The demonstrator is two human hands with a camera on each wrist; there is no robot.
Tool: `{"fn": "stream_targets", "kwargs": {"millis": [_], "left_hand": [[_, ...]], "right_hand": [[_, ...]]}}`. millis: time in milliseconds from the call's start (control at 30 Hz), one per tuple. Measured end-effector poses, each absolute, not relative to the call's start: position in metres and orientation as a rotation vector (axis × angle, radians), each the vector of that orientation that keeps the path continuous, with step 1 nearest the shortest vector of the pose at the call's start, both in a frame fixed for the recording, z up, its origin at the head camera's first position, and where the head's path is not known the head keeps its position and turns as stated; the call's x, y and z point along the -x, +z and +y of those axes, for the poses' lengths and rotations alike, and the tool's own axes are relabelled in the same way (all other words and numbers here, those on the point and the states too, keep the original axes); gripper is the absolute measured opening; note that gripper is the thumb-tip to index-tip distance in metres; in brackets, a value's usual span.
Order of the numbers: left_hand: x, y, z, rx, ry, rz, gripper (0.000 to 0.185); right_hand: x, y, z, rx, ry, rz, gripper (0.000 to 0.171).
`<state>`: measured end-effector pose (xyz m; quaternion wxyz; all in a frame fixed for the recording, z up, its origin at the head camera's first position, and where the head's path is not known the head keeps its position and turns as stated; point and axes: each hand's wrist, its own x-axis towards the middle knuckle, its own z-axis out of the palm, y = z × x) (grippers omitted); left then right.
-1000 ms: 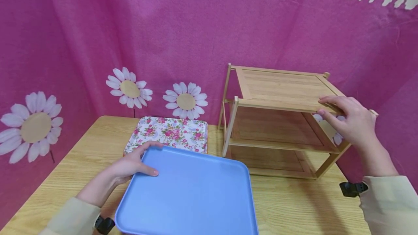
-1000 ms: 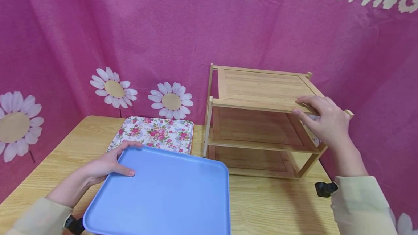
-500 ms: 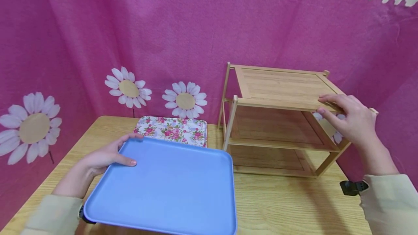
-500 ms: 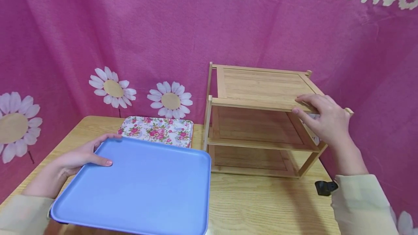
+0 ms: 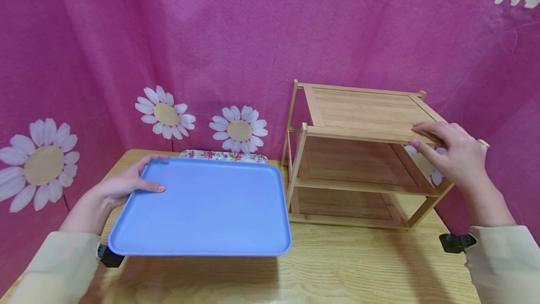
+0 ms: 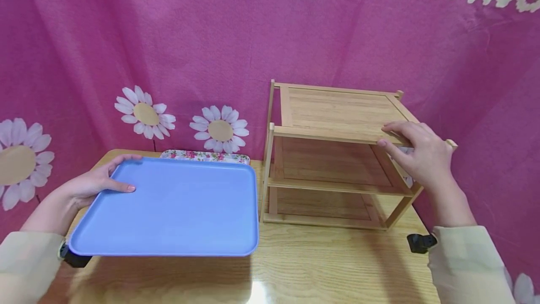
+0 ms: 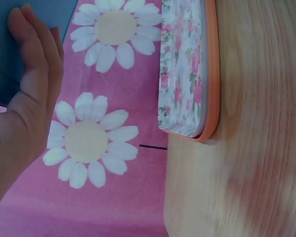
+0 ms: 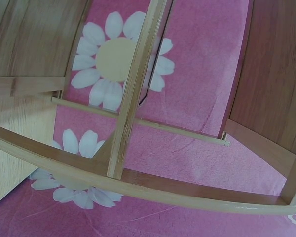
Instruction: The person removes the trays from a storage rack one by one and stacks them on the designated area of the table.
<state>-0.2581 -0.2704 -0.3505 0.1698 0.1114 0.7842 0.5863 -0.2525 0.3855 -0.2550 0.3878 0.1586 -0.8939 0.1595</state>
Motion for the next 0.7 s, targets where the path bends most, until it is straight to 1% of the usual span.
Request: {"fn": "stream_targets", "kwargs": {"millis": [267, 700], "left_hand": [[0.276, -0.366, -0.264, -0.227, 1.705, 2.273, 0.086], [0.299, -0.391, -0.260, -0.035, 1.801, 2.154, 0.094]], "right_hand": [[0.252, -0.256, 0.385, -0.417, 0.406, -2.271, 0.031], [0.250, -0.254, 0.384, -0.436, 0.428, -2.271, 0.029]]}}
